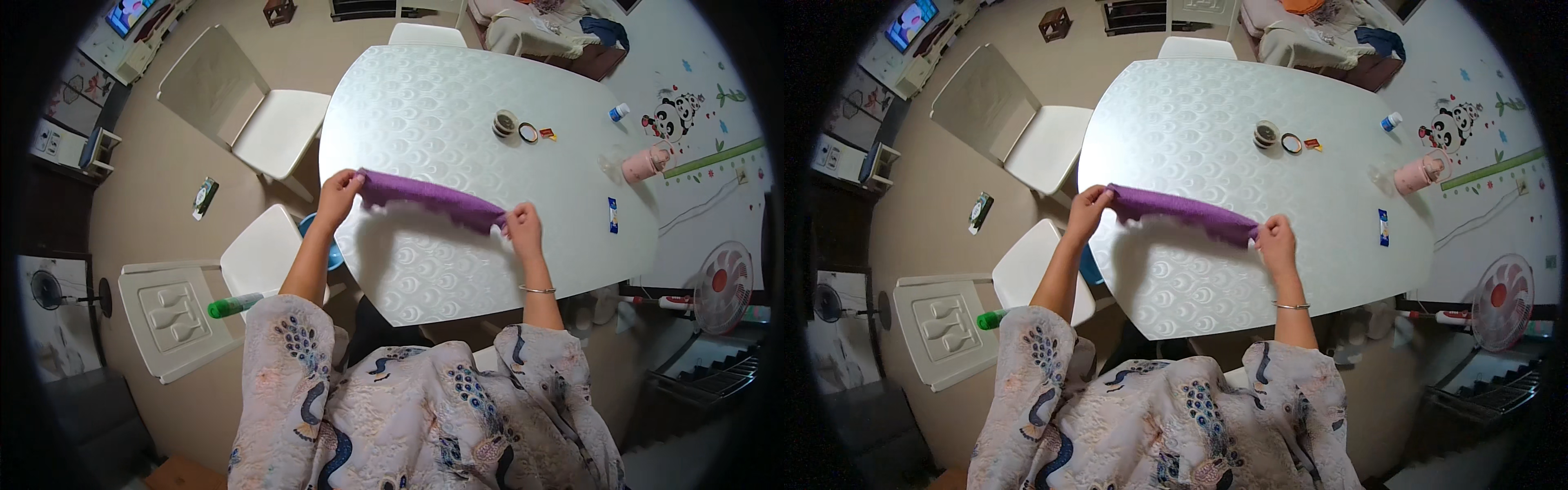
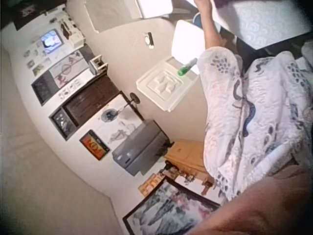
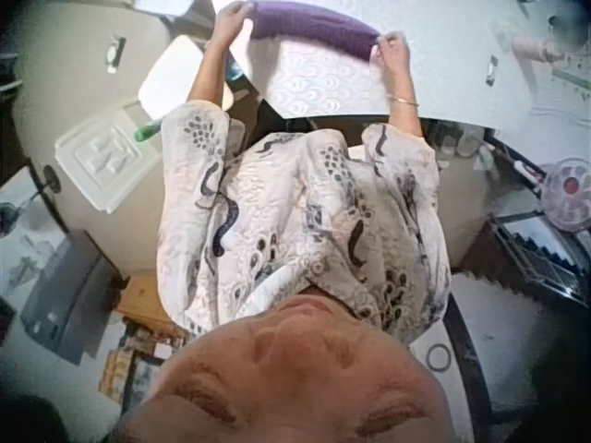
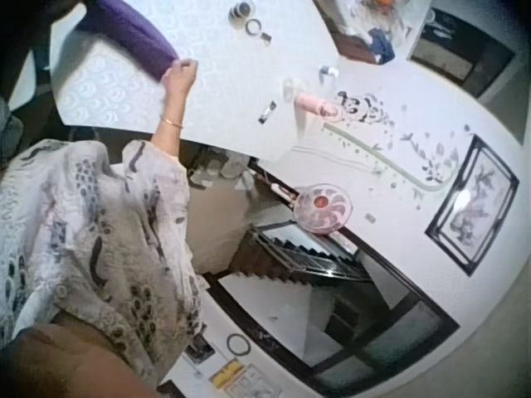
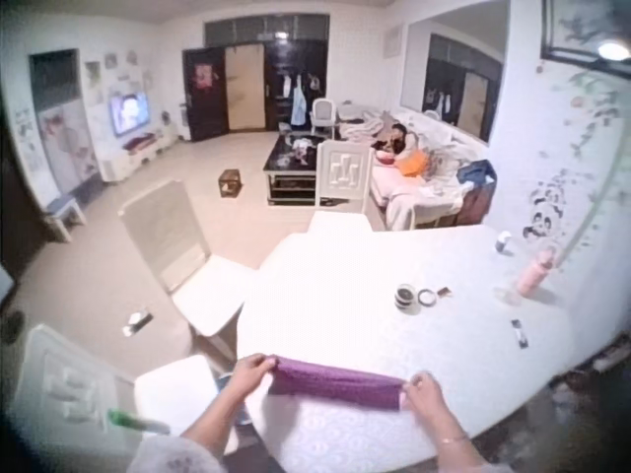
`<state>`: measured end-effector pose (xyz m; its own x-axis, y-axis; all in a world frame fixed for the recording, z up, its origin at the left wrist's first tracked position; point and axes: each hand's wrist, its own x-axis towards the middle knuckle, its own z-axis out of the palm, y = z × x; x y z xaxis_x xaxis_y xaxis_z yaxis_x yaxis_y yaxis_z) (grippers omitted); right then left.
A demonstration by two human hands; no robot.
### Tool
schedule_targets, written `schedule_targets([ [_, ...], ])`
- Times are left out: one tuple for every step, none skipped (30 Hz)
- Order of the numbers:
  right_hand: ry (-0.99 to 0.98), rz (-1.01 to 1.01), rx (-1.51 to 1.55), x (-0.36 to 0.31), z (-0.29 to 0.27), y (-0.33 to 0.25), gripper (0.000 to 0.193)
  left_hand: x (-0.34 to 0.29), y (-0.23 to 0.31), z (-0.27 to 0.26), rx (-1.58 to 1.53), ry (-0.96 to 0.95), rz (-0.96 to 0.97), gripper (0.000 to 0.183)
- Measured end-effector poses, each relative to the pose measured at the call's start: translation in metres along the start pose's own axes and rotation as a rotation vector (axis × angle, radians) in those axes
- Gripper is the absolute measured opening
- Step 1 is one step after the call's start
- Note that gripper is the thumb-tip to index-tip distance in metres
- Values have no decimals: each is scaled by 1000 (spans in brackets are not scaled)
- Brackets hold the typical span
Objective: The person wipes a white dining table and surrounding chairs using a purple cloth. They move various items on the table, including a pink thermos, a glass, a small bottle, and a snack packet, to clean underneath them. The person also wipes the seats and backs of the white chairs around the table.
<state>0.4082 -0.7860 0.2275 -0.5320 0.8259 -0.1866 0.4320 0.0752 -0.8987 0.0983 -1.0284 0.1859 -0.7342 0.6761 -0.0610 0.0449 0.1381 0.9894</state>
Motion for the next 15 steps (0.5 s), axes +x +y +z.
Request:
schedule_targets([
  [60, -86, 60, 1, -3, -12, 10, 4, 12, 2, -25, 106, 89, 18],
  [122, -170, 115, 2, -5, -21, 10, 6, 25, 1, -53, 108, 144, 16],
  [185, -255, 170, 2, -8, -28, 12, 6, 34, 2, -7, 124, 200, 15],
  [220, -297, 73, 0, -11, -32, 11, 5, 41, 3, 38, 141, 256, 15],
  [255, -335, -24, -4, -12, -34, 12, -2, 47, 6, 94, 144, 300, 15],
  [282, -370, -117, -8, -11, -34, 12, -13, 51, 6, 155, 151, 338, 16],
  [289, -436, -224, -13, -8, -34, 11, -24, 53, 7, 231, 160, 360, 17],
  [273, -478, -283, -16, -6, -22, 12, -35, 41, 4, 258, 137, 353, 19],
  [256, -518, -345, -17, -3, 1, 13, -47, 19, 3, 311, 118, 315, 21],
  [237, -556, -413, -21, 0, 24, 14, -61, -4, 4, 360, 97, 273, 23],
  [168, -459, -447, -30, 2, 48, 15, -79, -18, 10, 495, 39, 197, 23],
  [96, -367, -475, -40, 4, 68, 15, -98, -27, 15, 633, -14, 122, 24],
  [82, -360, -476, -52, 5, 87, 15, -117, -38, 20, 644, -23, 69, 24],
  [67, -351, -476, -63, 7, 103, 15, -132, -49, 23, 655, -31, 14, 25],
  [181, -406, -444, -70, 10, 108, 14, -140, -64, 26, 547, 68, 16, 25],
])
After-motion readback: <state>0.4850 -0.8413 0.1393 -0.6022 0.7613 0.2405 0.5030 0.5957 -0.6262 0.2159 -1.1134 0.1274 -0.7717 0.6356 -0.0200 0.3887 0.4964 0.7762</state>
